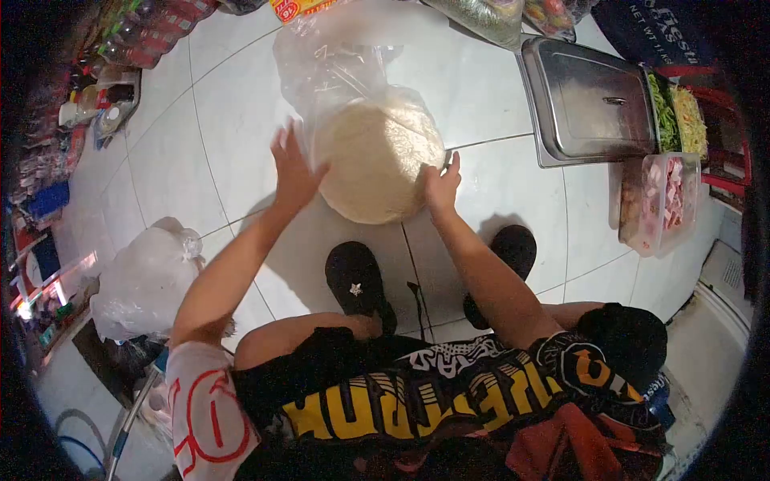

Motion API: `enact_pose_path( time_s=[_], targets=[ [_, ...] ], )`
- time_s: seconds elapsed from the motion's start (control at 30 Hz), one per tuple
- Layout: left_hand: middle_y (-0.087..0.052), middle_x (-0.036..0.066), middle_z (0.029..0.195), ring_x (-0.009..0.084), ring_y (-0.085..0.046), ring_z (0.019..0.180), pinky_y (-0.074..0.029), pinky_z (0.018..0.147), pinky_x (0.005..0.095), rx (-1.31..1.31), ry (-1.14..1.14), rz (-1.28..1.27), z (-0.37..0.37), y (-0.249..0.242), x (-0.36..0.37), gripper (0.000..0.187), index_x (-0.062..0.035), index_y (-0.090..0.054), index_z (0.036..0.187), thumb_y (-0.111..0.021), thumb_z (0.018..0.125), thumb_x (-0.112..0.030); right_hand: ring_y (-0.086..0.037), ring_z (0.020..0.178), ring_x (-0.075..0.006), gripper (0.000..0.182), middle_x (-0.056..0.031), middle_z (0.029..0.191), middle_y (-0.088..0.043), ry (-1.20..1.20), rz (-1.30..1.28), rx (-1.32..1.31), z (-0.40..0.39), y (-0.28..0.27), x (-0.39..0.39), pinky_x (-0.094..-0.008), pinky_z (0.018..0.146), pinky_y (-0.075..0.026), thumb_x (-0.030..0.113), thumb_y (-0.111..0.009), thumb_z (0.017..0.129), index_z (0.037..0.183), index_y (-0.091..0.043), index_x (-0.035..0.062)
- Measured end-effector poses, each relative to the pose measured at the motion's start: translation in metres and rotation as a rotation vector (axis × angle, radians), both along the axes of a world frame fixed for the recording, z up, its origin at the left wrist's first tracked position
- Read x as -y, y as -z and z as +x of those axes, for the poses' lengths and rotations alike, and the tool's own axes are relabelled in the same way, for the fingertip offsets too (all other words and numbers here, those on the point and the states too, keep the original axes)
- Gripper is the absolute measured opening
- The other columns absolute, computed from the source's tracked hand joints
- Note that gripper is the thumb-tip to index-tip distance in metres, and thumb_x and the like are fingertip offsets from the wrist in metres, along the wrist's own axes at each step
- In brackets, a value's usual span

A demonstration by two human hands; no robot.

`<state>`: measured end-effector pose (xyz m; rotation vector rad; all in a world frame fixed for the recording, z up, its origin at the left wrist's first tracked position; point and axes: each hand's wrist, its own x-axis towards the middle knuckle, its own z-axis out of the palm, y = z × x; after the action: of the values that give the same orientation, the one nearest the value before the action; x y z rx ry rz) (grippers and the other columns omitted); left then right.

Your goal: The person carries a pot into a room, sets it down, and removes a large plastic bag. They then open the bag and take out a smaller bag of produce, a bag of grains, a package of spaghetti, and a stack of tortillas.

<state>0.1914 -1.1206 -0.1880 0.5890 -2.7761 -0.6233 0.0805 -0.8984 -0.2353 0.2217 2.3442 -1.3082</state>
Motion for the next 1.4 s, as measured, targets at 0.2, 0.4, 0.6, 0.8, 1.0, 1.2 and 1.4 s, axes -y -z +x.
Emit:
enact_pose_path(
  time_s=[0.2, 0.4, 0.6, 0.8, 1.0, 1.2, 1.4],
  targets=[
    [-0.024, 0.014, 0.125, 0.0269, -0.044, 0.096, -0.04, 0.075, 0.0343, 0.254, -0.419, 1.224, 0.031, 0.012, -0.026, 0.084, -0.0126, -0.008, 0.129, -0.064, 0.066, -0.015, -0.03, 0.041, -0.0066, 0.061, 0.0018, 0.054, -0.037, 0.012, -0.549, 0.336, -0.008, -0.01, -0.011, -0.023, 0.034, -0.025, 0.011, -0.044, 0.075, 0.128, -0.013, 0.0134],
    [-0.051, 0.004, 0.084, 0.0113, -0.048, 0.067, -0.039, 0.056, 0.0229, 0.198, -0.669, 1.37, 0.032, 0.033, -0.014, 0.049, -0.0097, -0.039, 0.112, -0.06, 0.071, -0.028, -0.038, 0.044, -0.0064, 0.035, 0.0024, 0.059, -0.043, -0.007, -0.454, 0.511, -0.026, -0.026, -0.005, -0.0211, 0.037, -0.029, 0.027, -0.05, 0.077, 0.107, -0.039, 0.0103],
    [-0.048, 0.001, 0.062, 0.0094, -0.042, 0.054, -0.034, 0.05, 0.0212, 0.156, -0.761, 1.357, 0.006, -0.012, 0.003, 0.032, -0.0069, -0.055, 0.092, -0.05, 0.077, -0.036, -0.041, 0.039, -0.0086, 0.028, -0.0033, 0.056, -0.046, 0.011, -0.542, 0.27, -0.07, -0.083, 0.028, -0.0209, 0.03, -0.03, 0.03, -0.051, 0.078, 0.076, -0.039, 0.0051],
    [-0.045, 0.006, 0.056, 0.015, -0.043, 0.055, -0.034, 0.054, 0.026, 0.024, -0.658, 0.871, -0.029, -0.072, 0.006, 0.041, 0.0017, -0.051, 0.068, -0.043, 0.081, -0.037, -0.034, 0.036, -0.0066, 0.024, -0.0002, 0.053, -0.041, 0.032, -0.531, -0.04, -0.101, -0.112, 0.041, -0.0189, 0.03, -0.025, 0.026, -0.045, 0.083, 0.067, -0.038, 0.0087],
    [-0.032, -0.004, 0.049, 0.0074, -0.029, 0.042, -0.021, 0.038, 0.0223, -0.167, -0.473, 1.048, -0.061, -0.161, 0.007, 0.038, -0.0124, -0.042, 0.053, -0.049, 0.076, -0.042, -0.03, 0.038, -0.0039, 0.019, 0.0034, 0.051, -0.035, 0.067, -1.026, 0.115, -0.119, -0.174, 0.058, -0.016, 0.031, -0.022, 0.015, -0.05, 0.08, 0.066, -0.039, 0.0093],
    [-0.036, -0.007, 0.054, 0.0036, -0.03, 0.046, -0.02, 0.041, 0.0195, -0.399, -0.331, 0.827, -0.081, -0.247, 0.028, 0.029, -0.0123, -0.049, 0.065, -0.052, 0.075, -0.04, -0.029, 0.038, -0.0006, 0.012, 0.005, 0.051, -0.037, -0.274, -1.564, 0.276, -0.188, -0.249, 0.06, -0.0145, 0.029, -0.019, 0.013, -0.047, 0.08, 0.069, -0.045, 0.0086],
    [-0.049, -0.001, 0.075, 0.0061, -0.041, 0.058, -0.03, 0.049, 0.0189, -0.5, -0.436, 0.864, -0.067, -0.227, 0.058, 0.033, -0.0082, -0.052, 0.092, -0.049, 0.077, -0.038, -0.027, 0.036, 0.0008, 0.016, 0.0048, 0.049, -0.032, -0.088, -1.353, 0.142, -0.169, -0.258, 0.064, -0.0123, 0.027, -0.015, 0.016, -0.049, 0.08, 0.07, -0.038, 0.0116]
  ],
)
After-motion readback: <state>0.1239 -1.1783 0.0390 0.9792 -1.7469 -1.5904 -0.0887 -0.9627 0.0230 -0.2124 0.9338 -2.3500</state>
